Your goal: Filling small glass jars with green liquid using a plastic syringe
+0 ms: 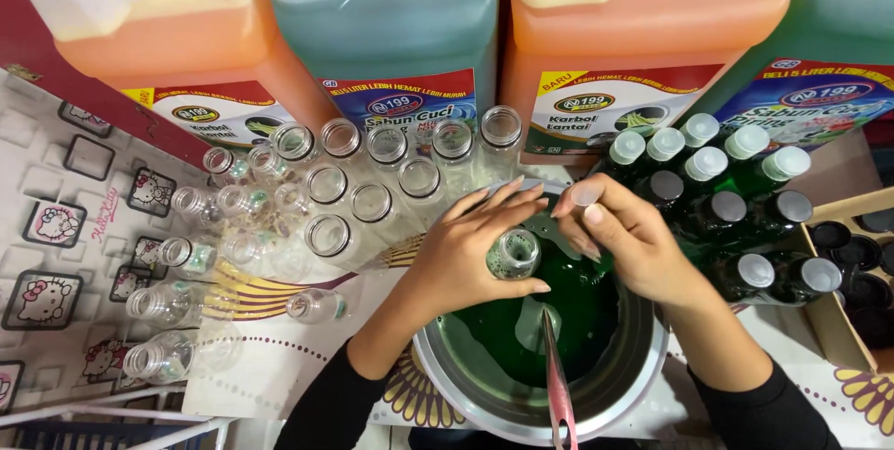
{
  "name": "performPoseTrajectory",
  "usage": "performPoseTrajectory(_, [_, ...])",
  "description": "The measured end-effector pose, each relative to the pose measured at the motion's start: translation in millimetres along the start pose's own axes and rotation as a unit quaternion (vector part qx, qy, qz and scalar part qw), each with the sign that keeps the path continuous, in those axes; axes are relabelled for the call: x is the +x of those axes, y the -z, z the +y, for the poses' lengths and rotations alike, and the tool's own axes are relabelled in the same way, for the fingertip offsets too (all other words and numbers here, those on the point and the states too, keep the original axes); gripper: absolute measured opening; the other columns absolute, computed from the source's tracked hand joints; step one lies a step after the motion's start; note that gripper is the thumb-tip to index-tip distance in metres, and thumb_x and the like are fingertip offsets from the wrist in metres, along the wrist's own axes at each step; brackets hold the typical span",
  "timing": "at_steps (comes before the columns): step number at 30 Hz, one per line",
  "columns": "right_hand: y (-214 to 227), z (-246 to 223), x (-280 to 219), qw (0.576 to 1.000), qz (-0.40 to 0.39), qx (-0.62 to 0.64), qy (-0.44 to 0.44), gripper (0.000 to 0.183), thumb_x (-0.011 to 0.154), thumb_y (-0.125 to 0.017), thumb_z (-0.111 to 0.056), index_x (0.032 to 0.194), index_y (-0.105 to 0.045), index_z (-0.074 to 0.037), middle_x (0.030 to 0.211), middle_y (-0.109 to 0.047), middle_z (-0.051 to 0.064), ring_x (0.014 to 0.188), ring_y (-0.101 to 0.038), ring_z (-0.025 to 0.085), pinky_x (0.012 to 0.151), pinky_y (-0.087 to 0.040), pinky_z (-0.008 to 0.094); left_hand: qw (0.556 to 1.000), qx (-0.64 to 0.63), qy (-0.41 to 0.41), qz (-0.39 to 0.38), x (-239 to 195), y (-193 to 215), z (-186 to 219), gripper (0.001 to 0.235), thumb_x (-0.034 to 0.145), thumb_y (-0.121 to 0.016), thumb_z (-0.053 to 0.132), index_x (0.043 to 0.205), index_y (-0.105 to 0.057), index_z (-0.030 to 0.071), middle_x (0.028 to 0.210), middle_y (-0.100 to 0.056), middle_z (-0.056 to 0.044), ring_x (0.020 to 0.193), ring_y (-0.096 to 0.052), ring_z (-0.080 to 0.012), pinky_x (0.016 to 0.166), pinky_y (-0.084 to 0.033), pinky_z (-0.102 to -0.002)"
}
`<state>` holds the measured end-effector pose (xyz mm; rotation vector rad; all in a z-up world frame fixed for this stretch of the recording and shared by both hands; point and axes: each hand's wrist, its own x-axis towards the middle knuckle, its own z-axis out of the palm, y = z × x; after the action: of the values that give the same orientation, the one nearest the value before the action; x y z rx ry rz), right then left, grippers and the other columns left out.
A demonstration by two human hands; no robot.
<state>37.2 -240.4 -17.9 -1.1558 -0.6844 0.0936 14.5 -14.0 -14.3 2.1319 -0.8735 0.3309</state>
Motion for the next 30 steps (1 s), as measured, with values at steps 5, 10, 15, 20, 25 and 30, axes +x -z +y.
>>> performPoseTrajectory(5, [15, 23, -19, 0.999, 0.029, 0.016, -0.019, 0.035, 0.109, -0.042, -0.02, 0.114, -0.056, 0.011, 0.057, -0.033, -0.002, 0.048, -0.029, 0.006, 0.044, -0.032, 0.02, 0.999, -0.019, 0.022, -0.013, -8, 2, 4, 0.087, 0.073, -0.085, 0.053, 0.145, -0.059, 0.013, 0.15, -0.062, -0.007, 0.143, -0.055, -0.0324, 0.118, -0.04, -0.051])
performPoseTrajectory(10, [17, 21, -21, 0.998, 0.056, 0.032, -0.021, 0.045, 0.111, -0.04, -0.033, 0.109, -0.058, 0.009, 0.053, -0.034, -0.001, 0.042, -0.032, 0.008, 0.039, -0.033, 0.021, 0.999, -0.028, 0.033, -0.014, -10, 8, 9, 0.085, 0.075, -0.085, 0.051, 0.146, -0.059, 0.012, 0.148, -0.064, -0.009, 0.142, -0.056, -0.0336, 0.118, -0.04, -0.049])
performPoseTrajectory(15, [28, 32, -31, 0.993, 0.055, 0.086, -0.056, 0.084, 0.098, -0.03, -0.085, 0.061, -0.046, -0.012, 0.048, -0.036, -0.005, 0.037, -0.033, 0.007, 0.036, -0.036, 0.02, 0.998, -0.037, 0.045, -0.004, -9, 9, 7, 0.089, 0.072, -0.084, 0.055, 0.148, -0.059, 0.015, 0.15, -0.062, -0.007, 0.144, -0.055, -0.0318, 0.117, -0.04, -0.047])
performPoseTrajectory(20, [15, -1, -19, 0.979, 0.112, 0.031, -0.17, 0.062, 0.091, -0.054, -0.06, 0.055, -0.031, -0.015, 0.048, -0.023, -0.002, 0.044, -0.021, 0.013, 0.045, -0.016, 0.029, 0.995, 0.01, 0.063, -0.078, -7, 16, 13, 0.079, 0.089, -0.065, 0.061, 0.151, -0.05, 0.014, 0.158, -0.054, -0.003, 0.153, -0.045, -0.0279, 0.122, -0.034, -0.049])
performPoseTrajectory(25, [11, -4, -18, 0.985, 0.106, 0.0, -0.133, 0.047, 0.097, -0.057, -0.049, 0.08, -0.052, -0.005, 0.058, -0.043, 0.005, 0.049, -0.035, 0.012, 0.044, -0.025, 0.026, 0.995, 0.011, 0.062, -0.073, -5, 18, 14, 0.078, 0.089, -0.064, 0.062, 0.148, -0.053, 0.012, 0.156, -0.056, -0.004, 0.152, -0.046, -0.0282, 0.12, -0.035, -0.048])
performPoseTrajectory(30, [12, 1, -22, 0.98, 0.107, -0.015, -0.165, 0.025, 0.094, -0.035, 0.0, 0.106, -0.055, -0.007, 0.085, -0.054, 0.01, 0.053, -0.037, 0.012, 0.046, -0.029, 0.022, 0.996, 0.008, 0.055, -0.064, -5, 18, 13, 0.076, 0.09, -0.065, 0.06, 0.147, -0.053, 0.012, 0.154, -0.057, -0.003, 0.151, -0.047, -0.0273, 0.12, -0.036, -0.046])
